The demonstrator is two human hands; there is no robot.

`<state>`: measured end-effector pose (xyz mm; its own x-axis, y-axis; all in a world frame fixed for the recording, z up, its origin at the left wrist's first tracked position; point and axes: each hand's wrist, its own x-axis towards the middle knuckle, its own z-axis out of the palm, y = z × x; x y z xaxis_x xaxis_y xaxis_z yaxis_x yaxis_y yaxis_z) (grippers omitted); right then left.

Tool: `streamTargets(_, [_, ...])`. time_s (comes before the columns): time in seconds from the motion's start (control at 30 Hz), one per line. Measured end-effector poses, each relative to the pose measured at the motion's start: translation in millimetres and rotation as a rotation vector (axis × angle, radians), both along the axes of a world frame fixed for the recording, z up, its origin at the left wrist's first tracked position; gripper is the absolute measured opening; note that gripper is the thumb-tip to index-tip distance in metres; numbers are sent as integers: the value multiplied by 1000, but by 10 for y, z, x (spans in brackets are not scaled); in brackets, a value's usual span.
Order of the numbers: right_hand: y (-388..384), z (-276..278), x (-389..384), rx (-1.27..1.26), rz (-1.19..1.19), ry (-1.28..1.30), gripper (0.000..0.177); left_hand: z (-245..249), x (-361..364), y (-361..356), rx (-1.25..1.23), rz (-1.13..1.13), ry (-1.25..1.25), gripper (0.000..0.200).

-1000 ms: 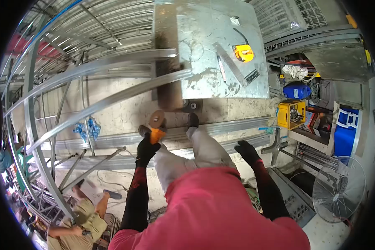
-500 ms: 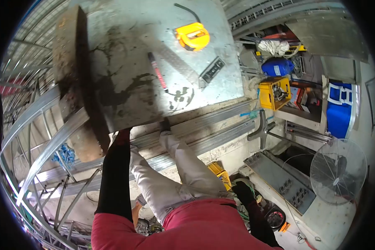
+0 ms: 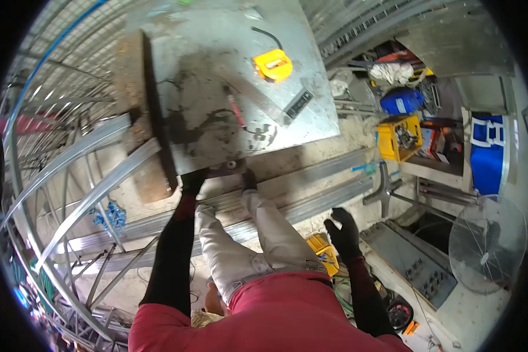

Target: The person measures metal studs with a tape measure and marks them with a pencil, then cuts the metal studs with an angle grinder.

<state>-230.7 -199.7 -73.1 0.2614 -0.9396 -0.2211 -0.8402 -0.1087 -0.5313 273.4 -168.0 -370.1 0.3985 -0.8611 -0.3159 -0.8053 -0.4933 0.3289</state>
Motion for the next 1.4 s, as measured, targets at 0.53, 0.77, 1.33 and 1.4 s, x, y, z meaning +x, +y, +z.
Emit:
streamTargets(0.53, [-4115, -175, 2971, -199, 946, -148, 84, 3712, -359, 2508, -475, 636, 297, 44])
streamTargets(0.77, [-3877, 241, 3237, -238, 756, 121, 83, 3742, -622, 2836, -467, 1084, 300, 47])
streamTargets(1.33, [-240, 1817, 3501, -150, 1113, -615, 63, 5298, -914, 925, -806, 685, 798, 55])
streamTargets(1.4, [-288, 1827, 3455, -228, 1147, -562, 68, 5131, -864, 888, -753, 717, 852, 56])
